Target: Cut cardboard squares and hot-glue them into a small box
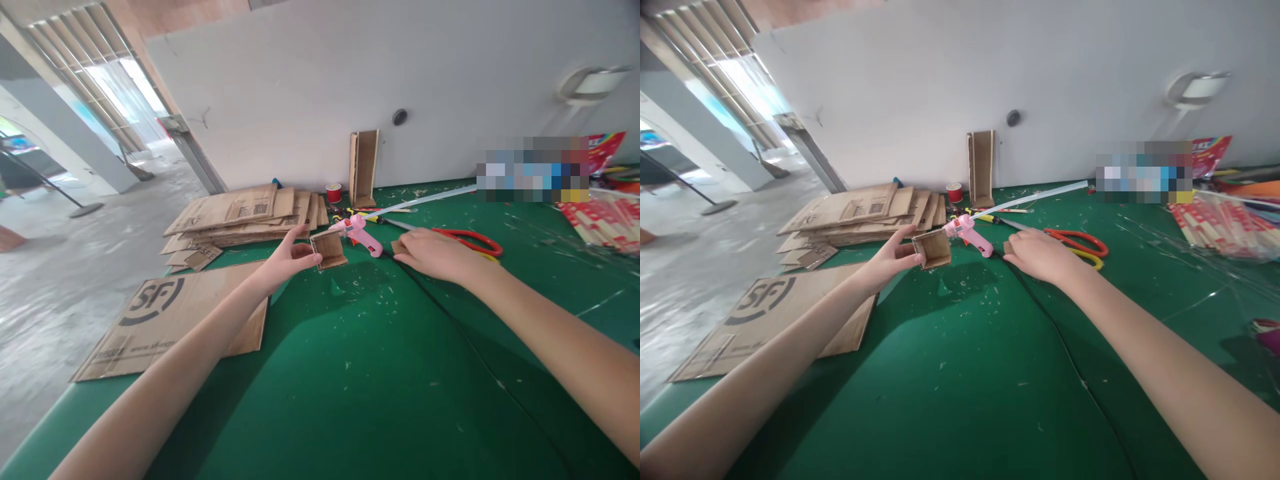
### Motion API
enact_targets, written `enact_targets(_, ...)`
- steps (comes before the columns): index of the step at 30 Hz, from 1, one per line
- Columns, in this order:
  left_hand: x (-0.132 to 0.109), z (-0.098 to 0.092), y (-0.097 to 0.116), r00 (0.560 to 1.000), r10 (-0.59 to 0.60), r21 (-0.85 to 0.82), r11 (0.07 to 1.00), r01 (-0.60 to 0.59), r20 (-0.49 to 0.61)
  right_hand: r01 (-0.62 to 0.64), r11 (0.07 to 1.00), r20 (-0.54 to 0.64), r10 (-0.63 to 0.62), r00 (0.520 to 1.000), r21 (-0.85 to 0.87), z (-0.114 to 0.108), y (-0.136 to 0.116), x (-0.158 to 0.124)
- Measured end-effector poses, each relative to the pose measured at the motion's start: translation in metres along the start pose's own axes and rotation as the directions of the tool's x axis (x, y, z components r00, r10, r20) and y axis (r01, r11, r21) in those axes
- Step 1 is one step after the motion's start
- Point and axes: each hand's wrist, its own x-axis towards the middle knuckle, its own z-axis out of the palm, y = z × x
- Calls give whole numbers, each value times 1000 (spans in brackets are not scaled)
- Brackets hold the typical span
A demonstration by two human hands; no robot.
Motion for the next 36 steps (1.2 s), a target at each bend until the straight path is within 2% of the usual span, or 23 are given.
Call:
enact_targets(4, 0, 1, 2, 999, -1, 33, 999, 2, -42, -128, 974, 76, 115, 990, 186, -26, 1, -3)
enact_targets(7, -1, 2, 4, 999, 10, 28, 1000, -9, -50, -201, 858, 94, 178, 980, 472, -57, -3, -11)
enact_targets(8, -1, 2, 5, 999, 14, 20, 1000, -13, -44, -181, 783, 100, 151, 983, 595, -65, -8, -13)
enact_targets(10, -1, 3, 4, 999, 21, -6, 1000, -21, -26, -143, 516, 159, 13, 987, 845, -74, -23, -17)
enact_targets(12, -1, 3, 2, 999, 33, -39, 999, -33, -7, -149, 266, 186, -122, 975, 952, -71, -44, -16)
enact_targets(13, -1, 3, 1, 999, 41, -57, 998, -42, -4, -139, 165, 158, -104, 982, 976, -66, -55, -14)
enact_targets(14, -1, 3, 0, 999, 51, -76, 996, -52, -5, -108, 78, 110, -26, 994, 991, -59, -65, -11)
enact_targets(16, -1, 3, -3, 998, 67, -109, 992, -67, -8, -28, -31, 32, 128, 991, 999, -44, -82, -4)
enact_targets(18, -2, 6, -3, 998, 66, -127, 990, -64, 12, -7, -49, 17, 212, 977, 999, -32, -93, 1)
enact_targets(21, -4, 11, -1, 996, 53, -129, 991, -43, 74, -51, -42, 61, 263, 963, 998, -23, -100, 3)
enact_targets(24, -6, 16, 2, 994, 51, -106, 993, -40, 95, -58, -81, 78, 262, 962, 995, -20, -103, 2)
enact_targets(30, -7, 19, 4, 998, 32, -87, 996, -27, 62, -26, -167, 61, 210, 976, 986, -15, -103, 2)
enact_targets(33, -7, 18, 2, 998, 32, -105, 994, -26, 54, -36, -154, 71, 230, 971, 987, -15, -103, 1)
enact_targets(36, -7, 17, 1, 999, 21, -136, 991, -15, 43, -48, -94, 72, 281, 957, 994, -15, -103, 1)
